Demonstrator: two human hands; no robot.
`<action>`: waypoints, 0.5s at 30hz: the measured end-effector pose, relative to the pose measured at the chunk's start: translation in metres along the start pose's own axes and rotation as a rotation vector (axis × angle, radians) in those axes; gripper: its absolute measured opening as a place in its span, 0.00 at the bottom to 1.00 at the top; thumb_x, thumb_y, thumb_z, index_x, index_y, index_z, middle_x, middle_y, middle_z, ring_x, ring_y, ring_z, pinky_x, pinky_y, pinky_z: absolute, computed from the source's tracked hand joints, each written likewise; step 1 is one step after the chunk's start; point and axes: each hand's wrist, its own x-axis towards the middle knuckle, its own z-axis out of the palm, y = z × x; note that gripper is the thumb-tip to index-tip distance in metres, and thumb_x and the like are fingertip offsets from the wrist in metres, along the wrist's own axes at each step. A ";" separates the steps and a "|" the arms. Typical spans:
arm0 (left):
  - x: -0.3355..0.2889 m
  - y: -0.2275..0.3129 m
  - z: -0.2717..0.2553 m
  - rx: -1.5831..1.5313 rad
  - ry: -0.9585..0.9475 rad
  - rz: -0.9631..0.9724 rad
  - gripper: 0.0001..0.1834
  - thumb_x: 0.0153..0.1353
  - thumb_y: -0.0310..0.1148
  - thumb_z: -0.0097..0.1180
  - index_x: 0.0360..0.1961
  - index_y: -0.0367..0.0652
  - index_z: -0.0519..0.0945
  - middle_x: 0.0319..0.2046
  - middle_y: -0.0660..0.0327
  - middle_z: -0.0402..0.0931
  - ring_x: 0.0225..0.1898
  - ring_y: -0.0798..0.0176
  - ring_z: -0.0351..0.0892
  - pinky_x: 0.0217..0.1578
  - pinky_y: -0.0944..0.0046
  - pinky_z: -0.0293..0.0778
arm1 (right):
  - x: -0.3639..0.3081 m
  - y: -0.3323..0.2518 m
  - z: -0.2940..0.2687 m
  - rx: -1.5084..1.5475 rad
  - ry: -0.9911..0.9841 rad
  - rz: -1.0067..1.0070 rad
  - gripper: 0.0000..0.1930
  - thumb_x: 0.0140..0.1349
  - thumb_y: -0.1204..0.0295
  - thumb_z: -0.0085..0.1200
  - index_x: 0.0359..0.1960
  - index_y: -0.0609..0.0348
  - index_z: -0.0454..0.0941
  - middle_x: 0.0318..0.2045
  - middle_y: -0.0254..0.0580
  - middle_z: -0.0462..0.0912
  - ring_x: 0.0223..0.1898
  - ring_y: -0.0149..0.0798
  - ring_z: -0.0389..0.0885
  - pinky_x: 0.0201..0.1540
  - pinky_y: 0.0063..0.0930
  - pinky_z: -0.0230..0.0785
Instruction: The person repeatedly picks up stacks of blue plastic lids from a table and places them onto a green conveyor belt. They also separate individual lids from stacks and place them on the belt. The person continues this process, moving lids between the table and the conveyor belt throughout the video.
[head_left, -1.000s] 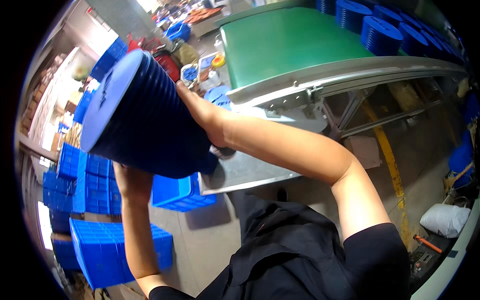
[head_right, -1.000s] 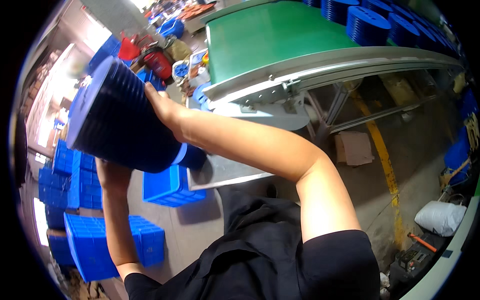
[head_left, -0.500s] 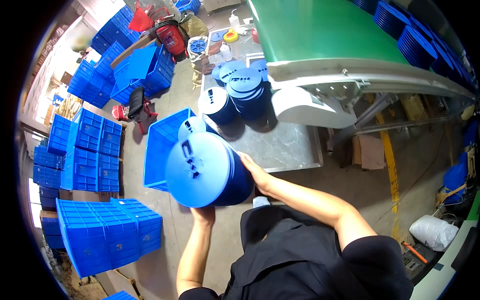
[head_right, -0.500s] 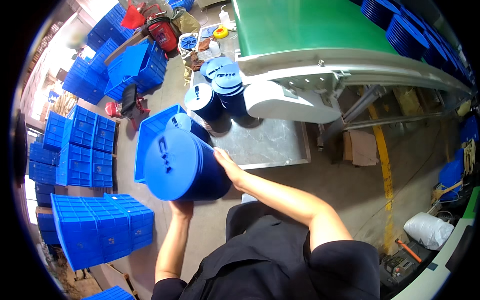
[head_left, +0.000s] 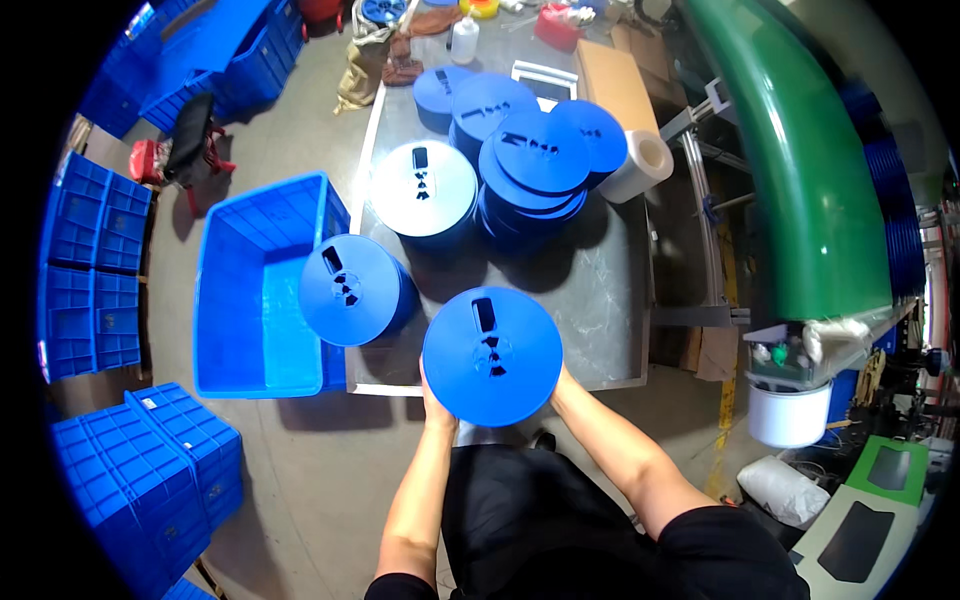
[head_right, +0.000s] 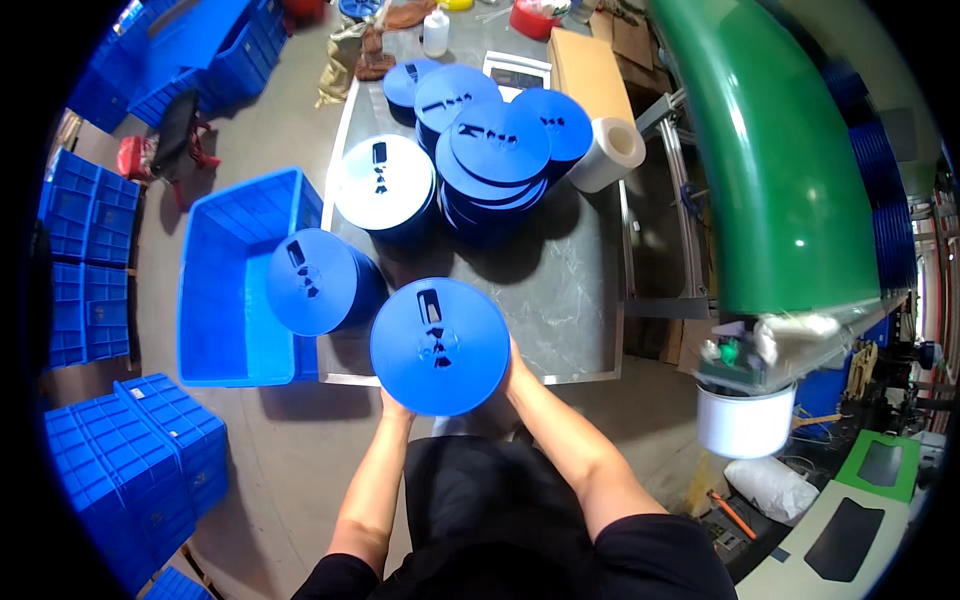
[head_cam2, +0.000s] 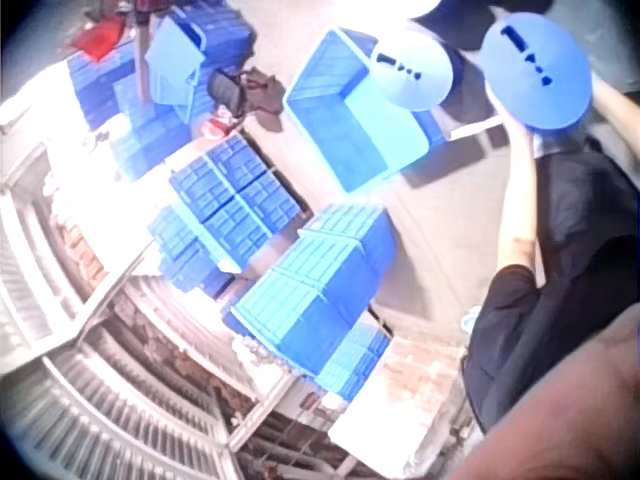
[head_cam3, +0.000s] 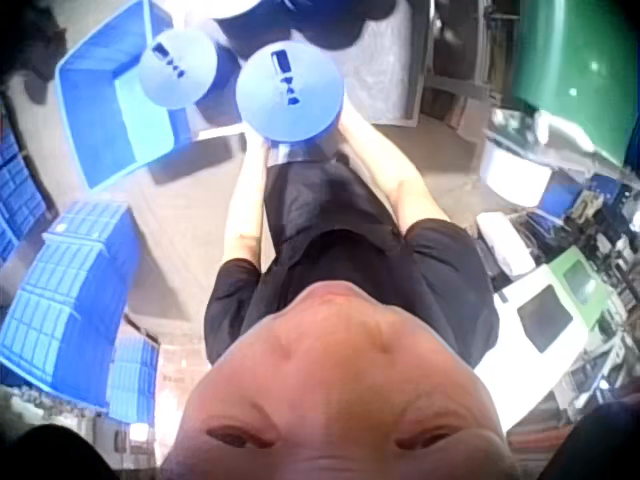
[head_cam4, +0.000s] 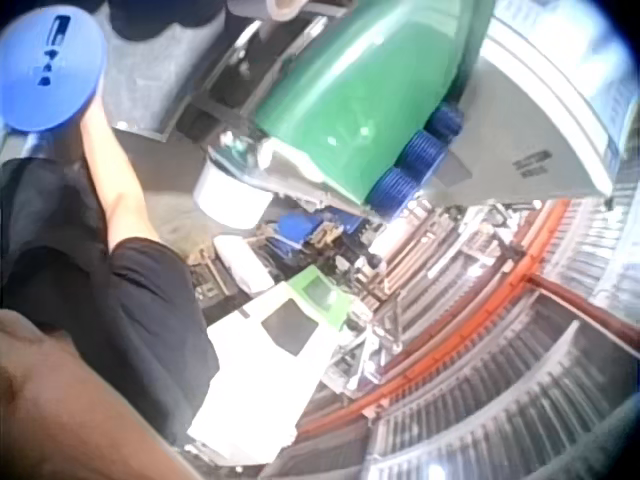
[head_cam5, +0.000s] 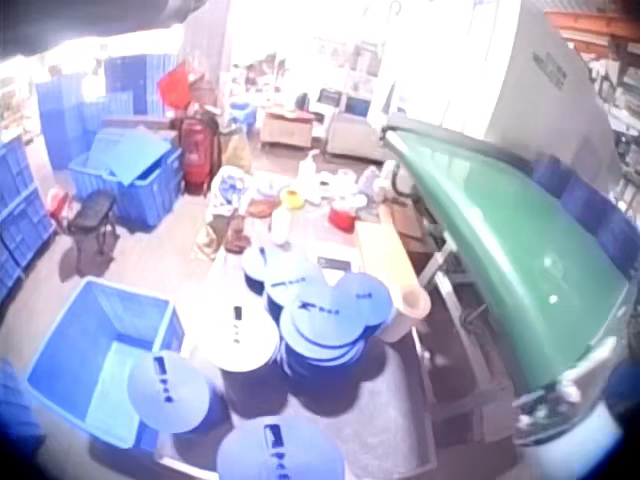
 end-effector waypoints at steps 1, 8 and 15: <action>0.019 -0.006 -0.005 0.070 0.002 0.020 0.24 0.64 0.42 0.39 0.58 0.40 0.61 0.52 0.56 0.66 0.52 0.63 0.68 0.52 0.64 0.66 | 0.009 -0.011 0.020 0.206 0.103 0.198 0.20 0.64 0.56 0.39 0.47 0.58 0.73 0.39 0.44 0.79 0.40 0.41 0.77 0.46 0.38 0.71; 0.104 -0.023 -0.035 0.171 -0.048 -0.006 0.21 0.61 0.29 0.46 0.55 0.37 0.64 0.50 0.57 0.70 0.49 0.62 0.70 0.50 0.62 0.68 | 0.100 -0.017 0.023 0.138 0.248 0.117 0.19 0.63 0.57 0.42 0.47 0.57 0.73 0.40 0.43 0.78 0.41 0.41 0.76 0.46 0.37 0.70; 0.131 -0.101 -0.113 0.971 -0.184 0.251 0.24 0.64 0.40 0.42 0.58 0.41 0.63 0.53 0.56 0.68 0.53 0.57 0.67 0.56 0.60 0.63 | 0.108 -0.021 0.027 -0.137 0.075 -0.135 0.22 0.62 0.59 0.45 0.55 0.55 0.64 0.52 0.41 0.70 0.53 0.38 0.67 0.56 0.34 0.61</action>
